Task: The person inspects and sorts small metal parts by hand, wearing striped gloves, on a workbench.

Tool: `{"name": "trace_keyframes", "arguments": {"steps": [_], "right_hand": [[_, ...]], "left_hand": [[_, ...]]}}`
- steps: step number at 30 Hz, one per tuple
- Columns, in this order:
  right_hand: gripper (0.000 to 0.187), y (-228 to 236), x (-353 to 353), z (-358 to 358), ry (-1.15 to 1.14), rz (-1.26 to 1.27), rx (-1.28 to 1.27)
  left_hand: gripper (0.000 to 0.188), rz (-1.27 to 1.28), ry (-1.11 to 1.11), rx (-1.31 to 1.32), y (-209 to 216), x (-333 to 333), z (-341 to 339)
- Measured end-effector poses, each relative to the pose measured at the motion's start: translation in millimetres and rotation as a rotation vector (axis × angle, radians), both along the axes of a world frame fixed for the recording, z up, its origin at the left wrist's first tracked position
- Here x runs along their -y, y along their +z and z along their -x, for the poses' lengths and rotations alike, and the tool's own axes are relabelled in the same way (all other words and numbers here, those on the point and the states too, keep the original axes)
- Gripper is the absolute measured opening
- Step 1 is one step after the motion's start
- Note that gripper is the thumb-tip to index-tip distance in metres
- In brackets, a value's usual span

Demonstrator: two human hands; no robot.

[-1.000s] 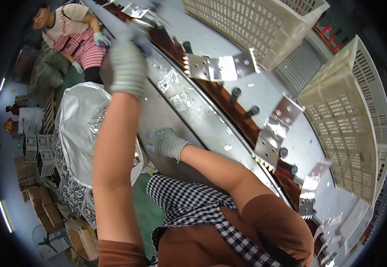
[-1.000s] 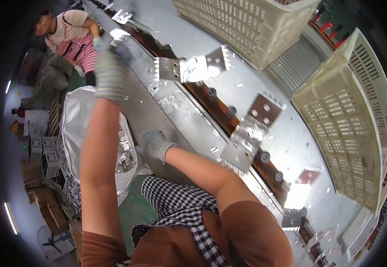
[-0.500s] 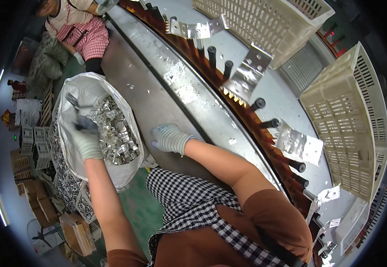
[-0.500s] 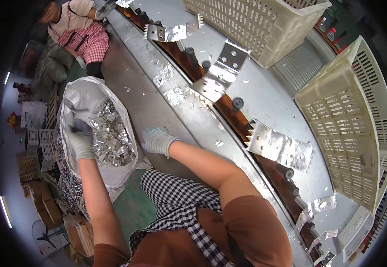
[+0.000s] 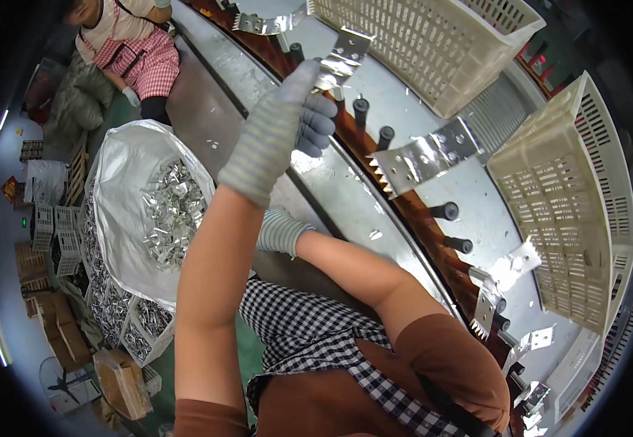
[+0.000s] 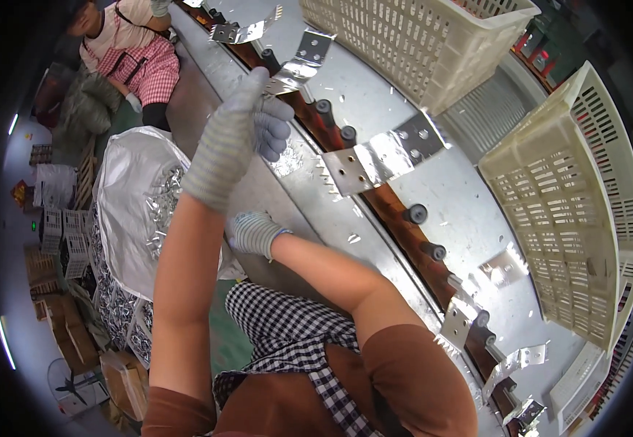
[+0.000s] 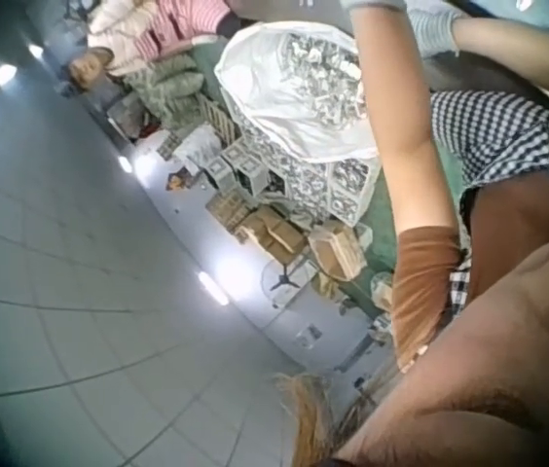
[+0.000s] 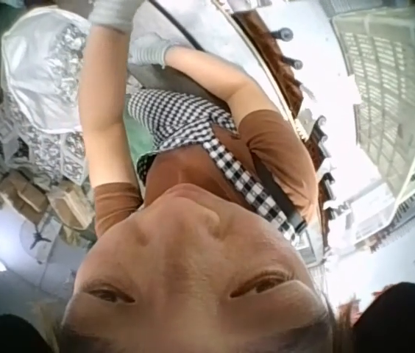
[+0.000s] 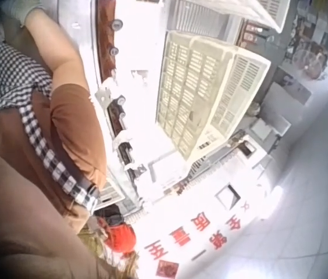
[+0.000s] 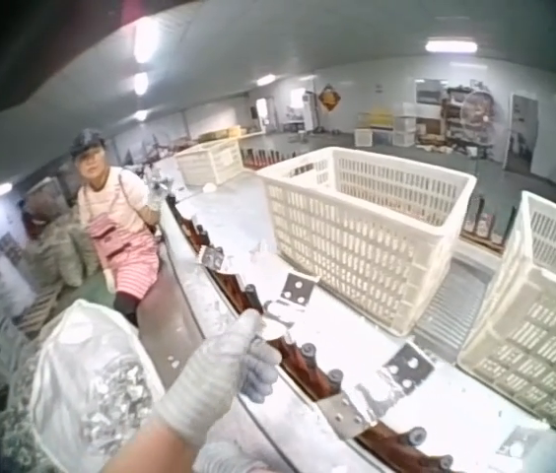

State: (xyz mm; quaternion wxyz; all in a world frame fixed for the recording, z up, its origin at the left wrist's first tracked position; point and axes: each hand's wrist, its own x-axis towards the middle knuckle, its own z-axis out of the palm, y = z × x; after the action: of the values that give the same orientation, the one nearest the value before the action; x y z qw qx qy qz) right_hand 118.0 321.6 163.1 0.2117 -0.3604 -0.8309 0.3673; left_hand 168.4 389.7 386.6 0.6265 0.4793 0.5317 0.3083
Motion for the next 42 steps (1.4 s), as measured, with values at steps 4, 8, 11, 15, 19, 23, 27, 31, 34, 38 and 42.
{"name": "trace_keyframes", "arguments": {"steps": [4, 8, 11, 15, 19, 23, 27, 31, 34, 38, 42], "right_hand": [[0.028, 43.3, 6.3, -12.6, 0.024, 0.087, 0.128], [0.028, 41.7, 7.3, -31.2, -0.057, 0.098, 0.132], [0.027, 55.1, 11.4, -19.7, 0.008, 0.1, 0.175], [0.026, 43.8, 7.3, -22.0, 0.127, 0.06, 0.223], [0.027, 39.5, 16.0, -27.5, 0.088, 0.084, 0.237], [0.028, 41.0, 14.7, -27.1, 0.067, 0.085, 0.237], [0.028, 37.6, 8.9, -33.0, 0.032, 0.096, 0.239], [0.029, 36.4, 5.6, -33.8, 0.01, 0.109, 0.228], [0.029, 41.9, 2.6, -29.6, 0.011, 0.104, 0.219], [0.03, 43.6, -7.0, -31.6, 0.002, 0.105, 0.223], [0.031, 39.0, -6.7, -22.6, 0.035, 0.128, 0.22]], "left_hand": [[0.034, -0.198, 0.06, 0.206, 12.2, -36.5, 15.6], [0.017, -0.823, 0.297, 0.306, 87.2, -19.6, 9.3], [0.024, -0.488, -0.181, 0.585, 111.2, 17.7, 25.0], [0.021, -0.981, -0.181, -0.049, 37.7, 87.3, 17.7], [0.035, -1.502, -0.493, -0.488, 11.1, 109.8, -1.1], [0.046, -1.362, -0.598, -0.33, -8.2, 118.7, -9.4], [0.042, -1.219, -0.499, -0.361, -3.5, 106.6, -14.2], [0.036, -0.023, -0.242, 0.021, 6.7, 102.6, -19.3], [0.041, -0.03, 0.048, 0.443, -6.3, 87.8, -39.7], [0.038, -0.256, 0.068, 0.241, -7.4, 65.2, -27.8], [0.033, -0.863, 0.211, 0.182, 31.7, 44.0, 5.5]]}}
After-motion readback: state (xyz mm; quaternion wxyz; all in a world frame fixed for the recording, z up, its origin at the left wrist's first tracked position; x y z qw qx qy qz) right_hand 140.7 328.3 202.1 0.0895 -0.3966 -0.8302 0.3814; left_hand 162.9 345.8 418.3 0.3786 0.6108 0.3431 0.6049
